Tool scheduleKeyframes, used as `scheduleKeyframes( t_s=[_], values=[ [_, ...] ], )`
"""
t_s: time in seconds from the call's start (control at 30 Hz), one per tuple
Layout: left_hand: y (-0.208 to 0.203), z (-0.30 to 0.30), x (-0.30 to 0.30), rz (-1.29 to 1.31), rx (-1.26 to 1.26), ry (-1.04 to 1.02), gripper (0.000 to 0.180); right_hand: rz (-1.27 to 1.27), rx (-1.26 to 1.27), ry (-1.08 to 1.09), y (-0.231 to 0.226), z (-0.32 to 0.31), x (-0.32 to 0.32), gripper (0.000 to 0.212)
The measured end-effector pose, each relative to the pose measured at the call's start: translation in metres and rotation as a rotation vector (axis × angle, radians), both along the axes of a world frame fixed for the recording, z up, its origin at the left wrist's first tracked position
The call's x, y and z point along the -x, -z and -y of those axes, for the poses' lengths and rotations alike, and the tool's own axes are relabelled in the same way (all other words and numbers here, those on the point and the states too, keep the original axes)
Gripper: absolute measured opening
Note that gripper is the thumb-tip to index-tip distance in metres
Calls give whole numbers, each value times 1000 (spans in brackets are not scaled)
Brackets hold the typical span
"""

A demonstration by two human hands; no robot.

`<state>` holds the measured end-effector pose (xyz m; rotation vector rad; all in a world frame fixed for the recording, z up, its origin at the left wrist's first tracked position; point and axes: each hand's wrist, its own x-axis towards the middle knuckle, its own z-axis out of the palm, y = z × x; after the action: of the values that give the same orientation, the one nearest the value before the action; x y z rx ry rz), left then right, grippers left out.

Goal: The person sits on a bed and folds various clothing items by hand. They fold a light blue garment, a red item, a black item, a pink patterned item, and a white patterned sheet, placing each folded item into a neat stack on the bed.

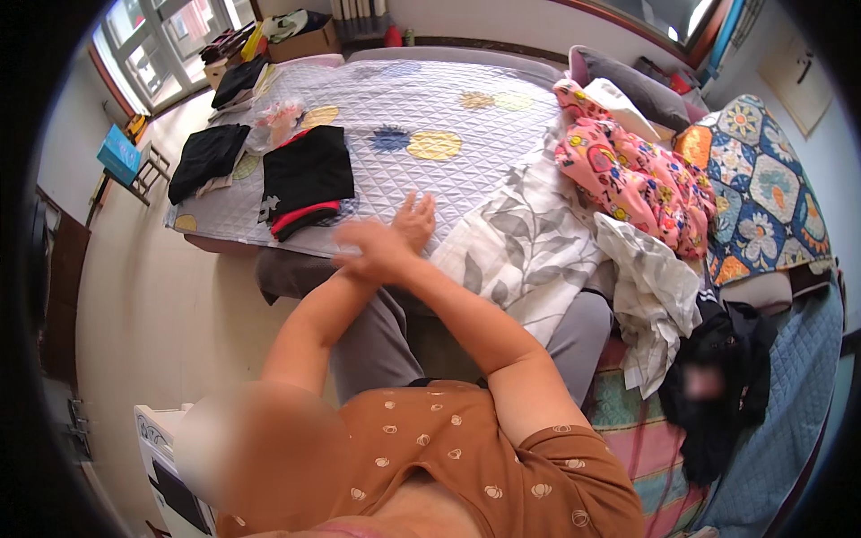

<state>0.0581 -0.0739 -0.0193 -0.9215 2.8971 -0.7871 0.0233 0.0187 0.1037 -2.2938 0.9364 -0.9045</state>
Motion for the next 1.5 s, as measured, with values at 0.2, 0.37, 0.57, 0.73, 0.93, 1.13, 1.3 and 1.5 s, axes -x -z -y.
scheduleKeyframes(
  t_s=[0.2, 0.37, 0.57, 0.73, 0.93, 1.13, 1.3, 1.5],
  values=[
    [-34, -48, 54, 7, 100, 223, 44, 43, -300, -597, -57, -79, -20, 43],
    [-31, -49, 101, 31, 98, 162, 40, -101, -415, -975, -120, -113, -25, 40],
    [-23, -71, 169, -77, 55, 145, 28, -186, -697, -897, -63, -57, 52, 22],
    [-17, -94, 202, -137, 88, 121, 31, -4, -749, -1082, -69, -102, 32, 23],
    [-11, -113, 234, -171, 69, 90, 34, -178, -748, -973, -52, -81, 82, 23],
    [-2, -100, 238, -335, -33, 41, 28, -58, -665, -991, -45, -88, 71, 31],
    [-1, -91, 217, -511, -147, 79, 24, -147, -803, -1276, -66, -120, 25, 32],
    [-5, -83, 222, -593, -203, -4, 11, -123, -653, -935, -21, -62, 104, 30]
  ],
)
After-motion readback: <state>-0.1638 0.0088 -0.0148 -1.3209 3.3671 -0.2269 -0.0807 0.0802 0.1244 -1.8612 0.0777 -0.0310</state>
